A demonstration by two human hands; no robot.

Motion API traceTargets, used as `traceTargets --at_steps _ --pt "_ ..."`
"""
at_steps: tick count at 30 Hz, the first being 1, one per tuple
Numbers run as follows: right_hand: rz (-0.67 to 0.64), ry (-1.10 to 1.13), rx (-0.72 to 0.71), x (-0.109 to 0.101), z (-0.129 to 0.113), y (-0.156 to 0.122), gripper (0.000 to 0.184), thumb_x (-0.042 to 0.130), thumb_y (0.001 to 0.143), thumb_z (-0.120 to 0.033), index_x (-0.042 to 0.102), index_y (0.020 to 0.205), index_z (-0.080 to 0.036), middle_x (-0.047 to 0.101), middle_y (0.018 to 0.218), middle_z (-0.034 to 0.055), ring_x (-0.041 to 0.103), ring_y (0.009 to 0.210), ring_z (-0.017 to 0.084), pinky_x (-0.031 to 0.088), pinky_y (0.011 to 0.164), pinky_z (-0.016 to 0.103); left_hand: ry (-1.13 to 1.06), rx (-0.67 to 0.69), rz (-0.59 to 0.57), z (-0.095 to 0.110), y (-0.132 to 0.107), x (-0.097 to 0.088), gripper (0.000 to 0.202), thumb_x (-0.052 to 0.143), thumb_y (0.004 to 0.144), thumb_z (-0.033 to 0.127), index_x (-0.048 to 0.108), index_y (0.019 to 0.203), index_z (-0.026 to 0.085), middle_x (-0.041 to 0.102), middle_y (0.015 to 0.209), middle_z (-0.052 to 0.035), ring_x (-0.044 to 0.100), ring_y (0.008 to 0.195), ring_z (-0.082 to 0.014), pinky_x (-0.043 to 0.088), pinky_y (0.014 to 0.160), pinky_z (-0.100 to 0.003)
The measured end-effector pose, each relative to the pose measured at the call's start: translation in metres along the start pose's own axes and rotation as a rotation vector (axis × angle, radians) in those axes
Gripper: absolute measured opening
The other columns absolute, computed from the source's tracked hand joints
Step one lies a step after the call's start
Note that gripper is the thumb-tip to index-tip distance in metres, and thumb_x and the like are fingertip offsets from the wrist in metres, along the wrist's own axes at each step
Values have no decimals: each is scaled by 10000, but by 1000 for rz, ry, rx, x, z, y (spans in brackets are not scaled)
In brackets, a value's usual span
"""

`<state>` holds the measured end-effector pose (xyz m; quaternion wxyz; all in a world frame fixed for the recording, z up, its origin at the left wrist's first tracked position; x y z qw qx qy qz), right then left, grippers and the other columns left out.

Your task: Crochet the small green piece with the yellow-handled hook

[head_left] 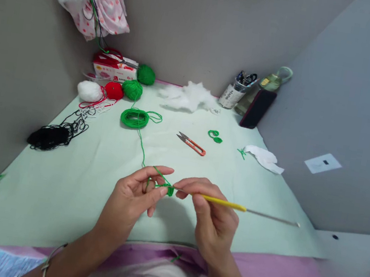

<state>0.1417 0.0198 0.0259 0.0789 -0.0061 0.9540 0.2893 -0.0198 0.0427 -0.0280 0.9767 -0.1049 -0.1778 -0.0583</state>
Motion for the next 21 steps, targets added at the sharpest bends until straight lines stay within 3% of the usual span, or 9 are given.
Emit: traceTargets --at_steps 3,5,8,11,15,18,21 --pt "-63 -288 -210 8 -15 -5 293 551 1043 -107 729 1232 -243 807 1054 82 759 949 203 628 801 342 8 47 82 2 -2 0 282 890 811 233 863 1091 248 614 778 35 497 542 -44 452 503 -153" --pt "-69 -407 -252 12 -16 -8 317 606 1016 -120 759 1239 -284 807 1087 83 763 964 220 636 801 348 -68 17 71 0 -2 3 381 910 793 245 843 1168 249 624 802 35 470 526 -37 444 481 -149" --pt "-29 -350 -182 9 -9 -10 341 668 986 -141 793 1219 -357 800 1116 65 760 1010 246 637 830 373 -252 -170 -35 -7 -1 14 445 924 787 278 824 1215 208 532 678 74 310 457 -14 382 427 -140" --pt "107 -145 -50 -2 0 -7 305 601 1032 -139 793 1184 -322 782 992 54 728 879 207 612 763 360 -360 -265 -59 -9 1 16 380 935 768 239 844 1129 160 465 632 95 194 456 1 324 407 -120" --pt "164 150 117 -1 11 1 221 612 1054 -201 816 1016 -277 765 895 37 693 768 164 577 673 313 -289 -158 -79 -6 1 15 335 914 808 231 849 1137 237 648 836 32 278 444 18 378 414 -133" --pt "115 77 69 5 8 2 219 649 1033 -176 824 1073 -301 806 974 46 744 905 191 610 766 333 -188 -91 -98 -8 -1 16 325 908 829 259 854 1149 265 673 873 21 379 464 2 462 463 -154" --pt "71 -139 -39 8 4 -5 349 644 1011 -118 795 1226 -348 809 1054 55 756 935 203 625 776 347 -214 -74 -49 -8 0 14 354 929 807 270 855 1153 267 643 835 37 396 473 1 475 485 -152"
Point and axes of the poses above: each hand's wrist, its own y-axis towards the middle knuckle, its own x-axis out of the palm, z = x × y, the point moved 7 cm from there along y, towards the middle knuckle
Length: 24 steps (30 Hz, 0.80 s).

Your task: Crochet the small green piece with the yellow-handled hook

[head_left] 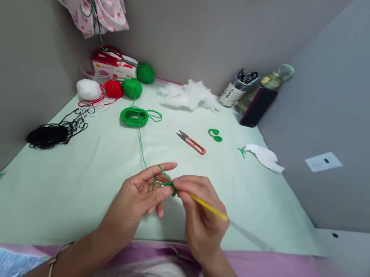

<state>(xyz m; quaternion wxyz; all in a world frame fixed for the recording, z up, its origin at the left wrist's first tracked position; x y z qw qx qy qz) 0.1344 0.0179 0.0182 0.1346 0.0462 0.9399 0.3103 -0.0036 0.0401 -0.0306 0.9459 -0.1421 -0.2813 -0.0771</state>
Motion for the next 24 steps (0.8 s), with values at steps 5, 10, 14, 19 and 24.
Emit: traceTargets --at_steps 5,10,14,19,24 --pt "4 -139 -86 -8 -2 -3 379 667 985 -128 790 1267 -349 811 1099 75 753 944 235 633 752 375 -172 -185 -25 -7 5 3 325 933 798 248 867 1110 188 425 618 102 210 457 8 364 445 -115" --pt "105 251 198 -12 13 6 194 654 1035 -230 838 1007 -284 785 912 50 701 771 181 587 669 329 -107 -122 5 -3 6 0 276 936 767 239 874 1031 188 569 685 46 344 494 -18 415 497 -149" --pt "43 286 205 -2 12 8 168 691 1019 -240 850 1023 -293 819 976 57 750 916 205 614 755 339 69 14 20 3 3 -2 316 924 779 253 860 1086 214 701 832 -21 578 695 -117 533 631 -212" --pt "49 272 203 -3 13 7 178 688 1019 -225 849 1026 -299 827 957 49 746 893 198 607 739 327 148 74 42 8 2 -5 360 921 797 270 839 1146 249 673 842 11 507 606 -85 471 498 -178" --pt "44 282 211 -3 14 6 188 692 1014 -212 851 1045 -309 821 986 49 744 932 194 612 762 322 126 24 0 7 3 -2 376 908 812 274 821 1175 230 663 824 22 474 539 -54 452 468 -169"
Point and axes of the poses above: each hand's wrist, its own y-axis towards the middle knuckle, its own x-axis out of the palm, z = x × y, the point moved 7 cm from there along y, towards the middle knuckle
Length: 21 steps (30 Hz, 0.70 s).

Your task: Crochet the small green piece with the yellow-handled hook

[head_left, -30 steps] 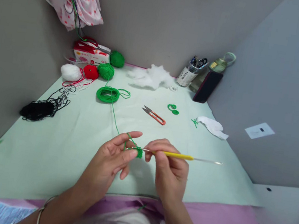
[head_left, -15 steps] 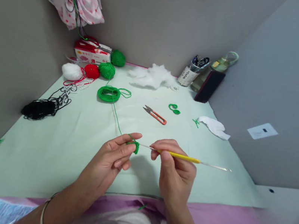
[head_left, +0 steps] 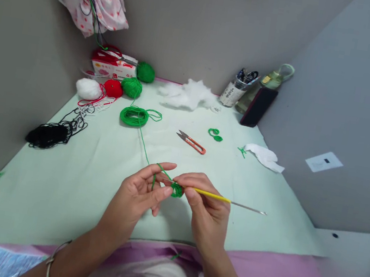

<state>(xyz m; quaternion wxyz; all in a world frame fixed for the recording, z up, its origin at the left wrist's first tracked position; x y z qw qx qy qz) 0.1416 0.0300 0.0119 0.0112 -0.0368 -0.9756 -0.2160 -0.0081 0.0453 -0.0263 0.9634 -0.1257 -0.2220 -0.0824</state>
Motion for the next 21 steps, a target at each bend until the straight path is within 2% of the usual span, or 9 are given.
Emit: traceTargets --at_steps 4,9,13,17,19,21 --pt "5 55 41 0 5 0 154 702 1012 -257 852 1006 -289 792 942 55 722 849 182 600 703 312 -12 -11 -13 0 -1 2 393 890 822 270 796 1199 206 671 836 6 521 561 -70 436 463 -177" --pt "-3 214 169 1 18 1 181 713 1006 -378 827 962 -245 773 892 51 676 692 152 595 645 306 -3 4 -30 1 -3 2 386 855 854 287 774 1215 180 687 825 -18 550 612 -104 451 485 -196" --pt "-4 211 147 2 18 -1 158 711 1009 -349 831 974 -252 765 907 52 674 729 155 590 664 305 -34 -7 -5 0 -2 2 451 886 836 290 763 1261 201 683 870 -8 502 581 -77 471 486 -189" --pt "-17 175 86 3 13 -3 139 708 1011 -293 845 1006 -266 751 936 54 688 794 160 589 711 310 -109 -81 -30 -3 -1 5 581 930 796 277 726 1335 200 700 872 -1 389 483 -17 411 444 -163" --pt "0 218 111 0 14 -1 148 705 1013 -317 841 987 -264 746 911 46 688 760 156 588 686 305 -158 -142 -68 -6 -1 7 608 932 795 265 716 1360 196 698 833 4 337 457 0 366 427 -148" --pt "51 285 174 -5 17 2 168 717 1001 -355 827 935 -246 736 859 37 672 687 146 576 632 292 -209 -201 -100 -7 -1 7 552 923 801 240 750 1324 204 676 815 16 299 443 18 333 420 -133"
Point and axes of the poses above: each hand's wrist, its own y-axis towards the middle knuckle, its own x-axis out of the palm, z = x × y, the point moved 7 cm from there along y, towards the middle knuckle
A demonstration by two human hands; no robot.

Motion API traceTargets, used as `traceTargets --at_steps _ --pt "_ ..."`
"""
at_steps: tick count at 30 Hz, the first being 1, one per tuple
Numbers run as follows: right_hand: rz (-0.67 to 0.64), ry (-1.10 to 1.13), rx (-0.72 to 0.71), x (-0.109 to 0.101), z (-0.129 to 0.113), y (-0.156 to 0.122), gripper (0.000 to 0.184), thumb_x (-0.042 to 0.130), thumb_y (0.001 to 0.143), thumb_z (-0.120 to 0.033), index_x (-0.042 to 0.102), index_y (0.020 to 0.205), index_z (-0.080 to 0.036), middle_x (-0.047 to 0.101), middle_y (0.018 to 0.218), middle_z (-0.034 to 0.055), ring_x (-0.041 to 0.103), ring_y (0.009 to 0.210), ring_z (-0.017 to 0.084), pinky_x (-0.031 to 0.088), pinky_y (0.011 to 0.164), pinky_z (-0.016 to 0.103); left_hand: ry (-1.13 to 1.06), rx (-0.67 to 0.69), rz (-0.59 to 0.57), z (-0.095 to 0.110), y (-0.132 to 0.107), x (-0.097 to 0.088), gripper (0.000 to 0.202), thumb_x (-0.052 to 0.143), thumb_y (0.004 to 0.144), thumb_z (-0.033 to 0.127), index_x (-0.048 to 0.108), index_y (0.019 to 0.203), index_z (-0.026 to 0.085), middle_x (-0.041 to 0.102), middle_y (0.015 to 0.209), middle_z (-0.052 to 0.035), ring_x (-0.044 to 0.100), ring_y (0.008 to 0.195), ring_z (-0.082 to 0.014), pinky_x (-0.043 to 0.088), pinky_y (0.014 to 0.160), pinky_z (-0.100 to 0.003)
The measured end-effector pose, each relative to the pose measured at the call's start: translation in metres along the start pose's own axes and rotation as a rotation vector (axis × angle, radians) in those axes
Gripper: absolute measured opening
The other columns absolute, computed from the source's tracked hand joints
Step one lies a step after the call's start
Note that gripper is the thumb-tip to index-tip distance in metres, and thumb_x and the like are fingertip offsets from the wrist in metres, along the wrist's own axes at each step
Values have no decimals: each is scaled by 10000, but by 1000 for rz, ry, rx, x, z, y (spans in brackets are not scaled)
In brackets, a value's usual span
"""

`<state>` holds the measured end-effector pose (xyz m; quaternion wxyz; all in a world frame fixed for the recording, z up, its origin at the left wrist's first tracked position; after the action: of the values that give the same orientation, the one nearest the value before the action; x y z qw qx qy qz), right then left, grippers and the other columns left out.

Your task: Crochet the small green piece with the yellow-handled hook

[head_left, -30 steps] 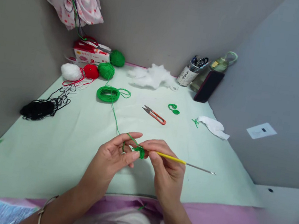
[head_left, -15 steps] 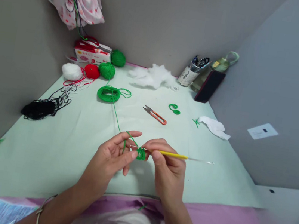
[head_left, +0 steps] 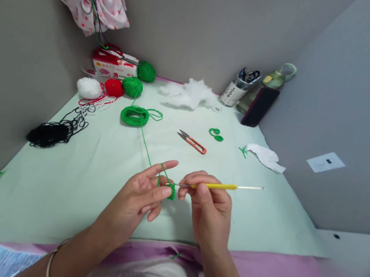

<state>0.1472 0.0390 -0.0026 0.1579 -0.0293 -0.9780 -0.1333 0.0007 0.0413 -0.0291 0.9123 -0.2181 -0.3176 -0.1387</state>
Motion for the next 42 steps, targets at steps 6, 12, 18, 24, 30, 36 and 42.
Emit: traceTargets --at_steps 6,12,18,24,30,36,42 --pt "10 119 168 -4 6 6 206 750 971 -391 798 853 -230 707 753 8 607 569 109 524 554 249 -30 0 -42 1 0 2 327 917 793 221 858 1115 238 633 846 29 292 442 38 333 418 -121" --pt "-56 -114 -68 5 -4 -3 150 716 1008 -324 844 974 -253 803 935 63 687 771 161 565 672 295 171 203 84 5 0 -5 365 928 799 265 837 1152 255 651 800 21 519 606 -67 456 505 -147" --pt "-49 -6 -13 4 -2 0 173 687 1032 -328 824 964 -247 779 899 37 689 720 128 567 668 270 269 220 107 6 -3 -12 345 891 853 294 821 1191 288 645 861 32 492 557 -40 431 505 -167" --pt "-73 54 24 3 -1 0 215 622 1070 -346 772 965 -233 797 918 28 713 682 111 593 658 255 286 202 83 10 -5 -9 291 882 855 307 836 1143 297 634 862 38 500 537 -29 429 516 -172" --pt "-137 -403 -337 10 -31 -14 231 527 1087 -169 744 1116 -244 789 981 44 747 854 158 621 761 307 365 286 173 16 -8 -10 287 876 830 240 842 1113 266 636 824 39 476 518 -32 467 519 -168" --pt "-234 -980 -642 28 -34 -32 331 607 1019 -122 735 1272 -294 786 1093 73 767 970 213 642 788 329 183 270 176 10 -5 -4 448 917 788 233 812 1223 259 636 814 43 449 522 -29 430 467 -132" --pt "-17 -514 -410 7 -28 -16 255 574 1044 -131 783 1108 -262 753 908 41 707 777 166 606 682 310 -45 42 75 0 0 -3 372 916 809 223 836 1171 204 576 756 64 239 448 28 322 404 -98"
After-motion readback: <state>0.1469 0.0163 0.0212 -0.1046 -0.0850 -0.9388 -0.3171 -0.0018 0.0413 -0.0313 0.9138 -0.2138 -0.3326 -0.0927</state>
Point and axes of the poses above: each hand's wrist, its own y-axis towards the middle knuckle, its own x-axis out of the palm, z = x × y, the point moved 7 cm from there along y, towards the middle knuckle
